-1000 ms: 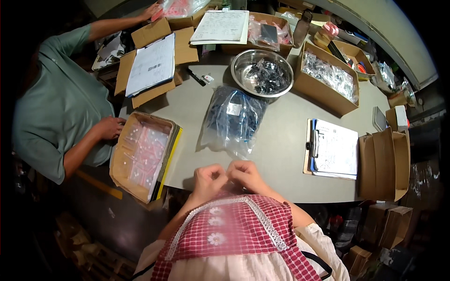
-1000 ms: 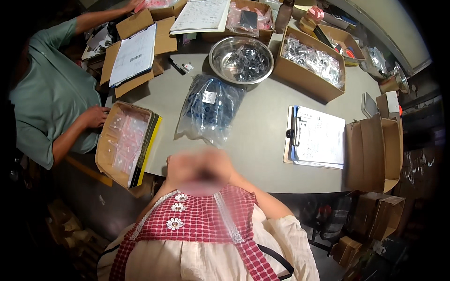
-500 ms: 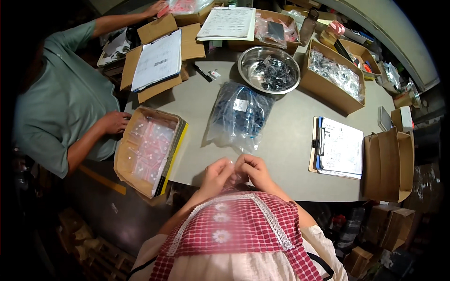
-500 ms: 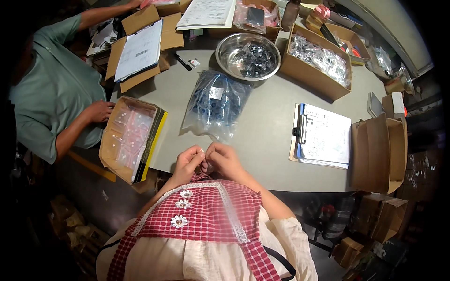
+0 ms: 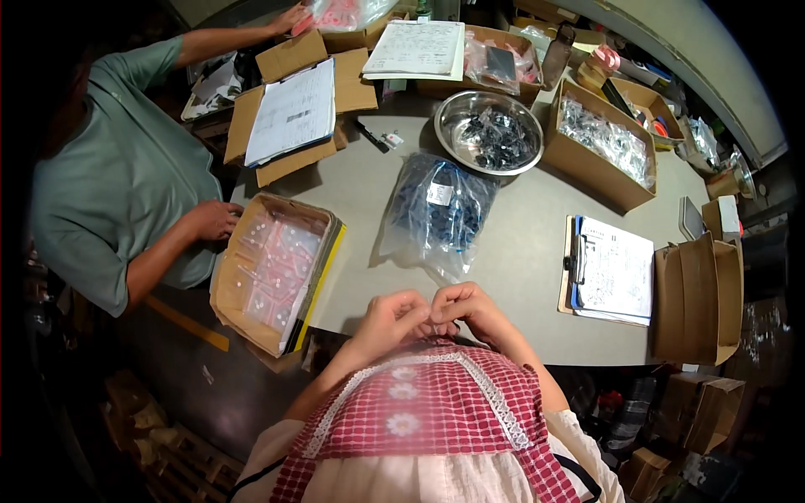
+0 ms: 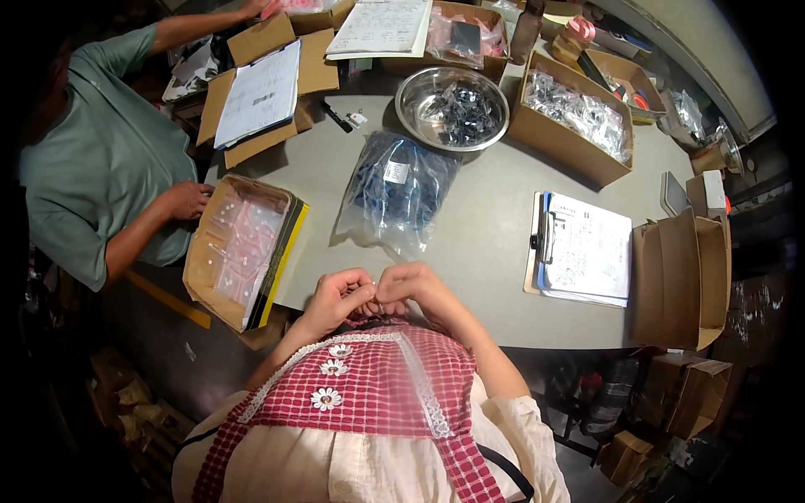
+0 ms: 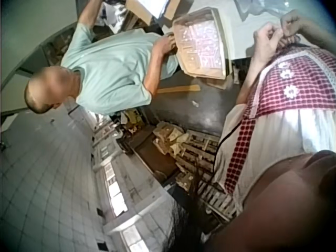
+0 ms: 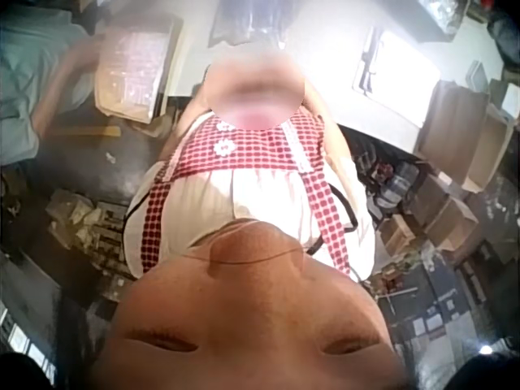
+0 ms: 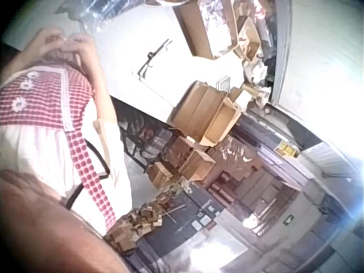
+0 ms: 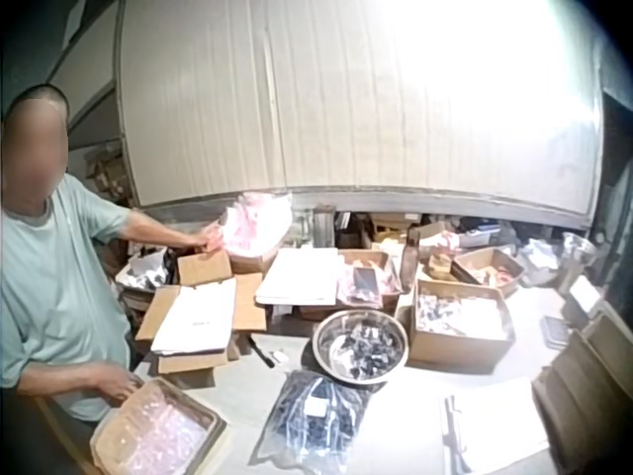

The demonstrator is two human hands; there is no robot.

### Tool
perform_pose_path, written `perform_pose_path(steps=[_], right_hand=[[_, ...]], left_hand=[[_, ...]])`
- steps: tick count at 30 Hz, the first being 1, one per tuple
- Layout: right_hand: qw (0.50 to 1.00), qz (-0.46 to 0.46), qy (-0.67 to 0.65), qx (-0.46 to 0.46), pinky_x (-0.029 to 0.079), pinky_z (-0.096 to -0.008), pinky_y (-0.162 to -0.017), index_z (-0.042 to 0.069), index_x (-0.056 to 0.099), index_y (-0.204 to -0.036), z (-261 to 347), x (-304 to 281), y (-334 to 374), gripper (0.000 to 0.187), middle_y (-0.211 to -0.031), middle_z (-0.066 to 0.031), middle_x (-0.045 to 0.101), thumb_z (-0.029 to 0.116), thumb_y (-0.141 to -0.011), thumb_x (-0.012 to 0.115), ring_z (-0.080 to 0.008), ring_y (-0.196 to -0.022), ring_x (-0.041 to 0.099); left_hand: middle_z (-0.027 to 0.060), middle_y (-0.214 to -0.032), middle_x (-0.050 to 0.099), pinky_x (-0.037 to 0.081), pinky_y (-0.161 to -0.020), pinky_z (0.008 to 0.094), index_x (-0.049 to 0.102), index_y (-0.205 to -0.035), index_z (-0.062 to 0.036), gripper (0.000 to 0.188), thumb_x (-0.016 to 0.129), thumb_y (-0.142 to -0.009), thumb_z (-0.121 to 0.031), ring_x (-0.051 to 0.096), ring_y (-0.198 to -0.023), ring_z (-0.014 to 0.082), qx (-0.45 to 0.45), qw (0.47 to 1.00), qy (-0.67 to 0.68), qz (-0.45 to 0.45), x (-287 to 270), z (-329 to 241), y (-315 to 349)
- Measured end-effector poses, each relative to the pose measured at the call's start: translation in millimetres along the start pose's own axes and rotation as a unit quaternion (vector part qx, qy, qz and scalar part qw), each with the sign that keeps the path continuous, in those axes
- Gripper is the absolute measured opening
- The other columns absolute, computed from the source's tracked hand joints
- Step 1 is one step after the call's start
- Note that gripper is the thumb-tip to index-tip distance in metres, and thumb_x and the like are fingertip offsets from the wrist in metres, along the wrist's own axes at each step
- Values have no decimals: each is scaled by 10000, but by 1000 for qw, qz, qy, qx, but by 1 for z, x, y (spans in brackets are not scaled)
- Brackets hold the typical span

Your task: The person sorts small black parts on a workbench, placing them into different bags and containers, before walking through a warehouse to retrieve a piece of paper from a large stack of cardboard and returning to the workbench.

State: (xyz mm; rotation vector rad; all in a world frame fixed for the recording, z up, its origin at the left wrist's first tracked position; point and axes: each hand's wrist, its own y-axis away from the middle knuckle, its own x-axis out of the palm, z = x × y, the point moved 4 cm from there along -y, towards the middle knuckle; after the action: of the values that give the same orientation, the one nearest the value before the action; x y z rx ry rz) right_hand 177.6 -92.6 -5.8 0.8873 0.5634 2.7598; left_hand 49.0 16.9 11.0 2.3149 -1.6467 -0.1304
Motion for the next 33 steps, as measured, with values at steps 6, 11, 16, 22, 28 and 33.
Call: perform_pose_path(steps=[6,11,16,22,28,33], right_hand=[[993,-57,-70,-73,403,-229,-523,22,635,-737,-15,-2,-5,104,-658,-36,612,86,-817,620,-120,-568,560],[838,-236,384,-309,443,-312,-519,34,613,-772,15,2,3,53,-644,-82,580,86,-780,617,-218,-561,569],[727,-204,545,-366,522,-391,-648,50,618,-838,34,25,13,125,-1011,-138,625,57,-714,632,-310,-791,639],[655,-100,639,-391,468,-460,-950,78,674,-904,44,45,25,212,-1259,-123,599,99,-693,661,-347,-1141,558],[594,-174,605,-501,363,-544,-1039,81,687,-886,44,43,38,173,-1159,-109,604,88,-713,695,-343,-1192,504],[615,-239,571,-489,176,-509,-1152,120,726,-899,35,33,37,138,-943,13,694,85,-769,697,-259,-1184,545]], left_hand=[[41,-784,657,495,-654,200,596,-885,1,83,576,-954,-40,611,-702,69,49,995,45,-77,11,9,-2],[39,-648,649,469,-534,231,611,-758,7,88,630,-838,-25,598,-587,63,77,970,-171,-155,3,2,-4],[130,-643,630,485,-566,367,643,-756,-37,181,693,-766,-211,631,-577,251,23,946,-275,-170,-9,8,-13],[77,-668,678,511,-554,260,654,-744,10,177,637,-869,-115,633,-594,115,-18,994,15,-106,-24,13,-13],[69,-859,673,506,-755,260,630,-941,-39,184,556,-959,-206,644,-802,139,-24,985,129,-107,-29,20,-13],[63,-887,647,502,-718,259,576,-1190,-45,324,561,-1003,-309,631,-787,124,-128,969,202,-60,-8,15,-4]])
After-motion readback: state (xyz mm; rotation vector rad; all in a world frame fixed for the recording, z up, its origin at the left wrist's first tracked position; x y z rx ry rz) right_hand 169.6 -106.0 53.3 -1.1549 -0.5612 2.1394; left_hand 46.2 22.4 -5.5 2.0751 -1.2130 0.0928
